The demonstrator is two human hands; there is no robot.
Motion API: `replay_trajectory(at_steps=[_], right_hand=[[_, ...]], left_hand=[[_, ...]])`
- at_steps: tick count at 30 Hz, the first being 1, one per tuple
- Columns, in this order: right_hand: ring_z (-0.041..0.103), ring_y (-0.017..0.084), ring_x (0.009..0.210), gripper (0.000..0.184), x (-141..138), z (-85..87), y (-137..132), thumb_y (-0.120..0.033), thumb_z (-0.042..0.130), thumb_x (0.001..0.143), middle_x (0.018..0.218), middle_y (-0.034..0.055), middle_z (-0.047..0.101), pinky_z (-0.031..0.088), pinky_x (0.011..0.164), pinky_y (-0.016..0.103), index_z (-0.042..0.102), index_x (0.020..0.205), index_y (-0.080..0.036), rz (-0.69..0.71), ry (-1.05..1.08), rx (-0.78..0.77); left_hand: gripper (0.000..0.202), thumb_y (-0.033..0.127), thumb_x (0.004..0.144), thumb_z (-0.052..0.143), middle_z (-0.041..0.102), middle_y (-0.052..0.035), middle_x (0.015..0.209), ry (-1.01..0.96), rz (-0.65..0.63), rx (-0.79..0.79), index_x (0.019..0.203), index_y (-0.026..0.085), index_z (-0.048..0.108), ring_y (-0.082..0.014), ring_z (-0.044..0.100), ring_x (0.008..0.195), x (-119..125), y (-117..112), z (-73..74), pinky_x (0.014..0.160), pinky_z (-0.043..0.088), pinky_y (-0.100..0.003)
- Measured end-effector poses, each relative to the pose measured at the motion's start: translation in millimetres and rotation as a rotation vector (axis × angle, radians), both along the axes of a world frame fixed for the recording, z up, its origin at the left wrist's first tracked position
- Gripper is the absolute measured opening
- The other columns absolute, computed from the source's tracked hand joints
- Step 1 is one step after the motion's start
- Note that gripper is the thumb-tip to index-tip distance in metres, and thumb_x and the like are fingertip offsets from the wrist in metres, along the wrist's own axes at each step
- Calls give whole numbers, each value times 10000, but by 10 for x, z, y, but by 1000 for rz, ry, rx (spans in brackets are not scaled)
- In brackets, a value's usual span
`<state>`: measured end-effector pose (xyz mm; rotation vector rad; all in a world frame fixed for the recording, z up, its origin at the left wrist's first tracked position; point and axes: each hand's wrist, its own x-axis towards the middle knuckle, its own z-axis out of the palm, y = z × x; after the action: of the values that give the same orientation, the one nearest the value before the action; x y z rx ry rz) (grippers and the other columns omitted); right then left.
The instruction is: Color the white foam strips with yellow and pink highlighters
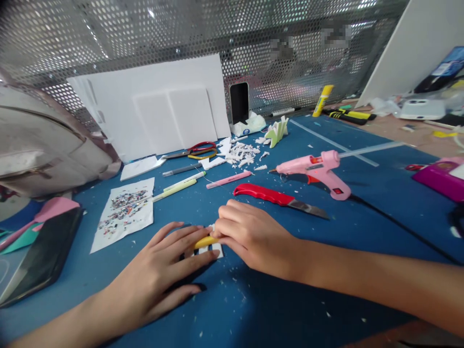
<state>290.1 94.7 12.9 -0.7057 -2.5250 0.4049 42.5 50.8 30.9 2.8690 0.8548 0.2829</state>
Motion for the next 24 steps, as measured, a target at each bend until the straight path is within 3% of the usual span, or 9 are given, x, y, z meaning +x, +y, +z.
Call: replay_trajectory(at_steps=[13, 24], right_hand=[[442, 185, 837, 134, -14, 5, 5, -110, 496, 974, 876, 56, 540, 333, 707, 291, 591, 891, -155, 7, 9, 0], [486, 196, 891, 93, 32, -1, 28, -192, 551, 979, 934, 61, 586, 383, 770, 305, 639, 975, -165, -10, -13, -5]], left_hand=[[446, 395, 995, 483, 478, -99, 1495, 33, -1, 3, 1417, 250, 487, -300, 430, 1375, -1, -3, -5, 1118, 353, -559], [469, 382, 997, 487, 444, -94, 1521, 58, 1, 19, 1449, 265, 447, -301, 411, 1387, -12, 2, -28, 1114, 350, -567]])
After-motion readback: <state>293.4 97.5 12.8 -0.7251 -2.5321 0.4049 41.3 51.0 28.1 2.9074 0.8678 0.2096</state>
